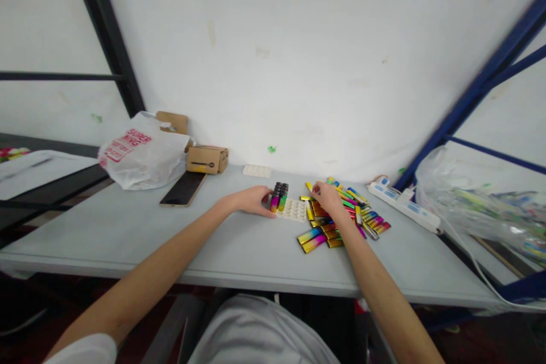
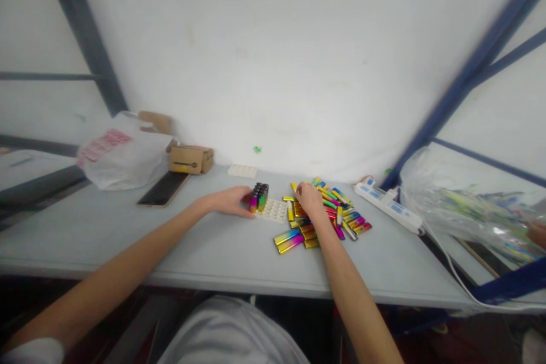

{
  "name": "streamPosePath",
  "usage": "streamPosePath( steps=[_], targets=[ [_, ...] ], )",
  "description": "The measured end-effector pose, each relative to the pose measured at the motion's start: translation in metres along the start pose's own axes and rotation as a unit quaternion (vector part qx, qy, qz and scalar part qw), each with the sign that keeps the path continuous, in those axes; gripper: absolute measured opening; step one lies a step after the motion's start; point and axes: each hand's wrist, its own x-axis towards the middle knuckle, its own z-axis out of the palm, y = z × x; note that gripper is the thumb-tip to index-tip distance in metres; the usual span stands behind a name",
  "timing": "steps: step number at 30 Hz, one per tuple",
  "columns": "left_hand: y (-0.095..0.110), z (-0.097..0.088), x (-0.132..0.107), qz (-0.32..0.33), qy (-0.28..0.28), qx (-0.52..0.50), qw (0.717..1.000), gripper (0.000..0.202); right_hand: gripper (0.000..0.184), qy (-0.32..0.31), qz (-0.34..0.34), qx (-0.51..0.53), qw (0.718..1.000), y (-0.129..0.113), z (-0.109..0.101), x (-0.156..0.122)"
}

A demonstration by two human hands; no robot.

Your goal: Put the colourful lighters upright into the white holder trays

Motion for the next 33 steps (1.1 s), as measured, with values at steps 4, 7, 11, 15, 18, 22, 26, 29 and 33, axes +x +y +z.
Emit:
streamPosePath(
  steps=[4,7,11,15,18,22,26,29,33],
  targets=[
    [-0.004,0.002,0.001,-0.016,0.007,0.015,1.0,0.062,0.013,0.003,0.019,0.014,1.0,0.002,0.004,0.0],
    [-0.01,0.005,0.003,-0.017,0.012,0.021,1.0,0.065,0.019,0.023,0.009,0.023,0.999,-0.001,0.005,-0.001],
    [-0.019,0.008,0.004,-0.009,0.017,0.026,0.999,0.068,0.032,0.06,-0.027,0.092,0.994,-0.008,0.005,0.0],
    [-0.022,0.009,0.005,-0.001,0.012,0.031,0.999,0.068,0.03,0.118,-0.04,0.198,0.972,-0.012,0.002,0.001],
    [-0.02,0.009,0.004,-0.002,0.012,0.025,1.0,0.068,0.027,0.152,-0.017,0.308,0.939,-0.013,-0.003,0.0],
    [-0.015,0.007,0.004,-0.009,0.015,0.015,1.0,0.067,0.044,0.151,0.004,0.445,0.883,-0.017,-0.012,-0.004],
    [-0.009,0.006,0.004,-0.005,0.005,-0.002,1.0,0.062,0.062,0.119,0.022,0.547,0.828,-0.027,-0.021,-0.01],
    [-0.007,0.005,0.003,-0.004,0.004,-0.01,1.0,0.06,0.068,0.088,0.041,0.585,0.805,-0.036,-0.026,-0.015],
    [-0.007,0.004,0.003,0.003,0.004,0.003,1.0,0.058,0.06,-0.003,0.033,0.609,0.793,-0.045,-0.028,-0.019]
  ],
)
